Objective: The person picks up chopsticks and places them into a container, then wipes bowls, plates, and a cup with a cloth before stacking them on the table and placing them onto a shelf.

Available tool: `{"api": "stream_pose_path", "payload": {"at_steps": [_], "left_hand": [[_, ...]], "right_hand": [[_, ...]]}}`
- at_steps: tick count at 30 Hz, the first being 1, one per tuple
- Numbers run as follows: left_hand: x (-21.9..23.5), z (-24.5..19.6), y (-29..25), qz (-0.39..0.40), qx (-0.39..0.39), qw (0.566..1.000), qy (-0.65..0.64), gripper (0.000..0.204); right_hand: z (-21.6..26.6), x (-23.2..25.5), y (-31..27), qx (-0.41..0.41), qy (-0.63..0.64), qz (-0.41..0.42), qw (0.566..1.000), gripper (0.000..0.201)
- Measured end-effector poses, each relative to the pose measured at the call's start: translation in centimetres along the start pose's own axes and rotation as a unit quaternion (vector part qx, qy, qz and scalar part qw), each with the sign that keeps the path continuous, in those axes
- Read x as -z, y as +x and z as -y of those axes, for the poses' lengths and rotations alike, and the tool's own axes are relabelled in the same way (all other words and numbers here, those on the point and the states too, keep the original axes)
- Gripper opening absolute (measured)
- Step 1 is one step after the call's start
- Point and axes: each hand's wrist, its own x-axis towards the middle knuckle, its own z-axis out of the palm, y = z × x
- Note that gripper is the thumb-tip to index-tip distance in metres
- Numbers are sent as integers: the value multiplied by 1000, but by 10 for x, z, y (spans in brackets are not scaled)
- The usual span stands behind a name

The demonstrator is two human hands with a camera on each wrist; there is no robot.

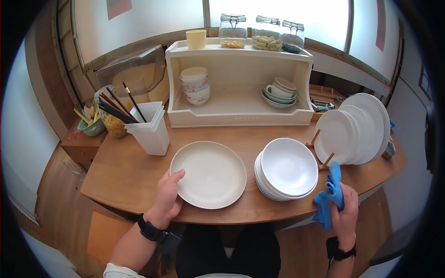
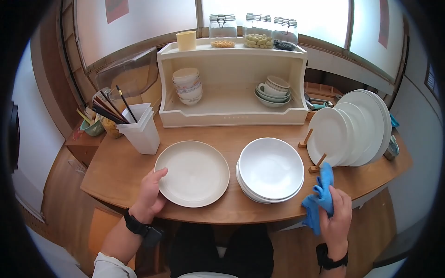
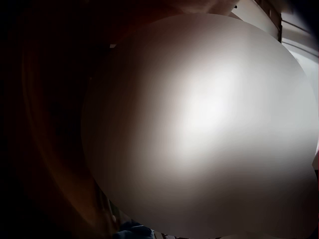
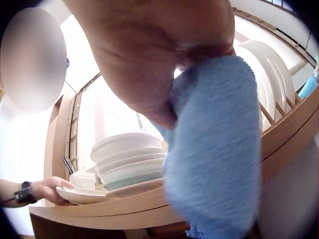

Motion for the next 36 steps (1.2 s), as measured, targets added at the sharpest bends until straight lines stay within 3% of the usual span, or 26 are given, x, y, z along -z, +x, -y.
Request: {"api": "stream_pose_path", "payload": {"at_steps": [6,8,11,18,20,21,23,24,26,27,29,31,33,34,36], "left_hand": [[15,3,17,6,-48,991,129,43],[19,5,21,-49,-82,972,216,54],[14,-1,17,-48,-67,966,245,62],[32,4,19,-69,-113,933,333,58],[19,2,9,-63,-251,859,441,53],[9,-2,2,-60,-249,860,440,53],[-20,-12,-12,51,-293,857,421,52],[-33,-14,-17,52,-292,858,420,52],[-60,-13,-20,152,-254,878,377,55],[-70,-10,-16,152,-254,878,376,55],[-86,-5,-1,184,-174,901,351,58],[-106,-3,17,196,-158,898,360,61],[-130,0,31,191,-56,894,401,61],[-137,7,41,193,-56,894,401,61],[-146,21,60,190,-56,841,504,61]], "right_hand": [[-5,-30,33,126,-161,11,979,40],[-3,-38,42,131,-171,7,977,40],[-10,-51,49,151,-190,4,970,41],[-14,-49,50,145,-139,90,975,49],[-7,-36,50,146,-144,96,974,51],[-2,-29,50,150,-133,96,975,52],[4,-16,49,154,-124,95,976,52],[7,-11,47,150,-117,82,978,50],[7,-3,42,144,-112,67,981,48],[6,0,38,141,-102,68,982,44],[4,0,32,138,-90,67,984,39],[0,-4,28,109,-92,66,988,30],[-6,-14,28,115,-90,65,987,29],[-8,-19,29,121,-89,65,987,28],[-7,-25,32,125,-95,72,985,27]]}}
